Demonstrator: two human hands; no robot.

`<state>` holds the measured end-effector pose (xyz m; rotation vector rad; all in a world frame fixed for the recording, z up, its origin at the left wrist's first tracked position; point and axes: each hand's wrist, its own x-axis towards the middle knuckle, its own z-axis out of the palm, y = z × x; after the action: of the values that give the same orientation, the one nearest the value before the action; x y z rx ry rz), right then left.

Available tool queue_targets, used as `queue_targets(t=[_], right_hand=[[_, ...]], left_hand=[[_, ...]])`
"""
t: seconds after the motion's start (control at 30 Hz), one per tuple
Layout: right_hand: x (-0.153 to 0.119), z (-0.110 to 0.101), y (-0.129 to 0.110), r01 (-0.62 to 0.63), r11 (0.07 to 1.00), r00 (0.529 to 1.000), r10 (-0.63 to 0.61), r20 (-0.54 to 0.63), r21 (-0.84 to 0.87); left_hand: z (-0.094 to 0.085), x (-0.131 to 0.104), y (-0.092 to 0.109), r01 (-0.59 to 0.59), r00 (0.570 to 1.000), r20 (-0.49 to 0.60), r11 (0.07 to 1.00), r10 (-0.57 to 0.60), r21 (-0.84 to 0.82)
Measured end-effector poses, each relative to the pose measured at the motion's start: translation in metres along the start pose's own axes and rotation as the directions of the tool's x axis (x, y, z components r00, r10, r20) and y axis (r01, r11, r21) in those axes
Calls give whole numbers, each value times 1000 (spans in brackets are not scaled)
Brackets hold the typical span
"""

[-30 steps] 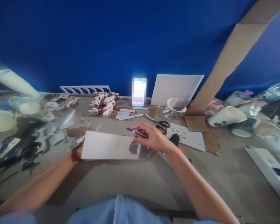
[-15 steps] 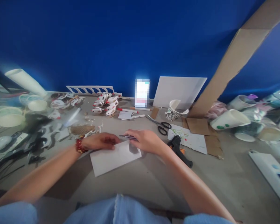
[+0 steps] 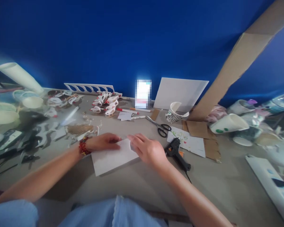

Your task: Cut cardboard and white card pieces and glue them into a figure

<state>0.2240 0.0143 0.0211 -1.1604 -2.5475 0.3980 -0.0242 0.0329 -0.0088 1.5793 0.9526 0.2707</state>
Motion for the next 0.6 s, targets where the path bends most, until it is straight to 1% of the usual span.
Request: queue_targets(t=[0.1, 0.17, 0.27, 0.43, 0.6], right_hand=[[-9, 6, -1, 10, 998, 996, -5, 90, -61], [-12, 9, -2, -4, 994, 992, 17, 123, -110], [-14, 10, -4, -30, 987, 987, 55, 154, -159], [-14, 8, -8, -47, 971, 975, 96, 199, -234], [-14, 5, -13, -24, 940, 963, 113, 245, -341]], left_hand=[[4, -1, 0, 15, 1000, 9, 999, -15, -48], [5, -2, -1, 23, 1000, -2, 998, -23, -56], [5, -2, -3, 10, 999, -36, 1000, -10, -2], [7, 1, -9, -44, 997, -61, 994, 50, 96], [7, 1, -12, -61, 996, -65, 994, 66, 87]])
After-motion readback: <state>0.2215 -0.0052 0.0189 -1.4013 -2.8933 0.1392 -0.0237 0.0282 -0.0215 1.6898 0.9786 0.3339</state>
